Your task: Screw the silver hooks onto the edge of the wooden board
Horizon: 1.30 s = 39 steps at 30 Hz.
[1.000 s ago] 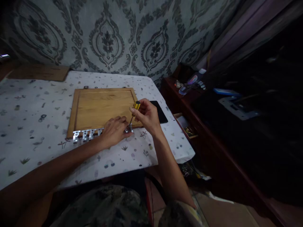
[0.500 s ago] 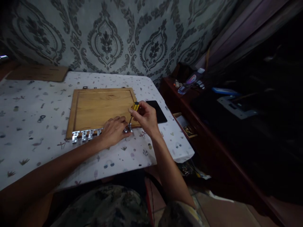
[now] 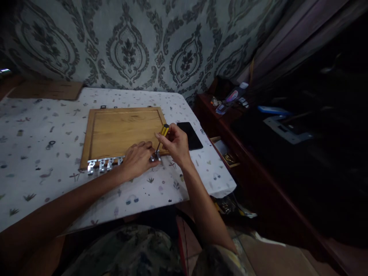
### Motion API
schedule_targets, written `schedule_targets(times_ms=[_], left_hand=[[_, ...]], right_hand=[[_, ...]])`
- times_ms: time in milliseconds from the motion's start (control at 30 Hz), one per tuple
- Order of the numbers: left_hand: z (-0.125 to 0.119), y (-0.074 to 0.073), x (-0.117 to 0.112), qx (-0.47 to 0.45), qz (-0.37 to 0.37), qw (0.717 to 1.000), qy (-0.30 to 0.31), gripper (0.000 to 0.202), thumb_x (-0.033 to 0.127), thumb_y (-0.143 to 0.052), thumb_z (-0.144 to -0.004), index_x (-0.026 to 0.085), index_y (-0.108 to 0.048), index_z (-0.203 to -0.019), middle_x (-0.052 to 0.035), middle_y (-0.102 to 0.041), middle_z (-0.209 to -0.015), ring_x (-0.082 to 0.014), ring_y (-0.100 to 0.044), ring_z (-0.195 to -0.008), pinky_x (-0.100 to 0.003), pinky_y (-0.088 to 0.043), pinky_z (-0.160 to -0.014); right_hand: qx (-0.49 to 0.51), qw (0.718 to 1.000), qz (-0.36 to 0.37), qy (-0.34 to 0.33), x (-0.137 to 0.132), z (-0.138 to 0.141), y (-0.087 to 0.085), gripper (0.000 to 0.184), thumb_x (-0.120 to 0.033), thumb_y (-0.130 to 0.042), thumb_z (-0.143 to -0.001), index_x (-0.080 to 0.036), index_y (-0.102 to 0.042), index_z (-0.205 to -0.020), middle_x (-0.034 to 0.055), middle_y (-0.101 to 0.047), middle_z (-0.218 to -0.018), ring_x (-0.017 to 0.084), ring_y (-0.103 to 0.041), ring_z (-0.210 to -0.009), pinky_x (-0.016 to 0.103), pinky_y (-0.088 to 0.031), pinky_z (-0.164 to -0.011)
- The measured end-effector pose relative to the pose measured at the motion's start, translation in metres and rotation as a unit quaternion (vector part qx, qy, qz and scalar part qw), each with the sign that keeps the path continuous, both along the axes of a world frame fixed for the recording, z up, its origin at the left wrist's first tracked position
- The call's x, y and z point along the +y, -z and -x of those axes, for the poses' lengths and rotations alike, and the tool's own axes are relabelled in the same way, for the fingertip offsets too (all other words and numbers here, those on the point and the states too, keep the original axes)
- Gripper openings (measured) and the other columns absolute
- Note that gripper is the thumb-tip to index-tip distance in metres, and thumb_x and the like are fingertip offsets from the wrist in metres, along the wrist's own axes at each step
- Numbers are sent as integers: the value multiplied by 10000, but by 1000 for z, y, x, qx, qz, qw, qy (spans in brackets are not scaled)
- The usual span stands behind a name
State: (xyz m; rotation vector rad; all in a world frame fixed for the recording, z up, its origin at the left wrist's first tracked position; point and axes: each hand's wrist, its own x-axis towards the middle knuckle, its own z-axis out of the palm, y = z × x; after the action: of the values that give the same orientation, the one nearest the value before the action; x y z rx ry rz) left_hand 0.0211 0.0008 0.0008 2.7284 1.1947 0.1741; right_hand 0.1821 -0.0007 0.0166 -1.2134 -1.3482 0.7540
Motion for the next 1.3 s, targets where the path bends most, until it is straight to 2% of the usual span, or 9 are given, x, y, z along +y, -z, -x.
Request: schedule_targets(times_ms=[100, 267, 500, 667, 833, 933, 1100, 1200, 1300], left_hand=[[0, -1, 0, 5, 0, 1000, 0, 386, 482, -635, -950, 136, -739, -1086, -132, -673, -1221, -317, -623, -1144, -446, -523, -920], [0, 0, -1, 2, 4, 1000, -3, 385, 475, -635, -951, 144, -727, -1125, -121, -672, -1226, -318, -611, -1166, -450, -517, -932], [-1, 1, 0, -1, 0, 1000, -4, 393, 486, -628, -953, 144, -726, -1120, -127, -673, -1217, -312, -612, -1165, -451, -517, -942], [-1, -4, -1, 13, 12, 1000, -1, 401, 480, -621, -960, 136, -727, -1136, -133, -666, -1263, -325, -610, -1190, -466, -518, -969], [0, -3, -1, 10, 10, 1000, -4, 418, 480, -629, -953, 142, -717, -1181, -133, -674, -1237, -322, -616, -1175, -448, -518, -962], [-1, -2, 0, 5, 12, 1000, -7, 408, 470, -638, -948, 157, -712, -1199, -131, -669, -1256, -318, -610, -1188, -444, -509, -973], [-1, -2, 0, 4, 16, 1000, -10, 385, 475, -622, -955, 158, -722, -1149, -133, -671, -1254, -322, -604, -1190, -457, -505, -972], [-1, -4, -1, 10, 15, 1000, -11, 380, 466, -621, -958, 155, -721, -1152, -130, -673, -1249, -318, -609, -1181, -451, -508, -971], [0, -4, -2, 13, 13, 1000, -10, 404, 474, -621, -958, 153, -712, -1187, -126, -671, -1251, -320, -607, -1187, -446, -505, -981]], right_hand=[[19, 1000, 1, -23, -1, -1, 1, 487, -571, -887, -654, -229, -555, -750, -59, -560, -654, 78, -484, -473, 234, -438, -424], [6, 998, 4, -60, -4, -7, 1, 469, -568, -849, -711, -199, -710, -965, -11, -656, -789, 91, -566, -551, 262, -498, -523], [25, 1000, 1, -15, -1, -3, 9, 477, -539, -905, -637, -213, -568, -721, -69, -531, -612, 74, -497, -467, 224, -408, -430], [32, 999, 21, -26, -1, -3, 8, 487, -555, -893, -644, -222, -554, -753, -54, -584, -678, 77, -512, -478, 231, -435, -438], [44, 996, 41, -68, -2, -7, 8, 495, -565, -898, -621, -212, -669, -881, -36, -652, -699, 119, -602, -541, 285, -535, -564], [31, 997, 37, -60, -3, -8, 13, 441, -541, -890, -646, -192, -693, -831, -36, -629, -618, 123, -587, -529, 282, -506, -558], [23, 1000, -3, -8, 0, -5, 26, 407, -473, -900, -657, -197, -606, -712, -62, -538, -604, 84, -490, -521, 229, -395, -484], [28, 1000, 5, -6, 2, -4, 28, 423, -483, -896, -658, -205, -583, -723, -58, -561, -638, 86, -507, -526, 231, -421, -485], [60, 997, 41, -40, 2, -4, 23, 458, -517, -905, -621, -218, -596, -779, -46, -639, -686, 107, -565, -500, 259, -485, -487]])
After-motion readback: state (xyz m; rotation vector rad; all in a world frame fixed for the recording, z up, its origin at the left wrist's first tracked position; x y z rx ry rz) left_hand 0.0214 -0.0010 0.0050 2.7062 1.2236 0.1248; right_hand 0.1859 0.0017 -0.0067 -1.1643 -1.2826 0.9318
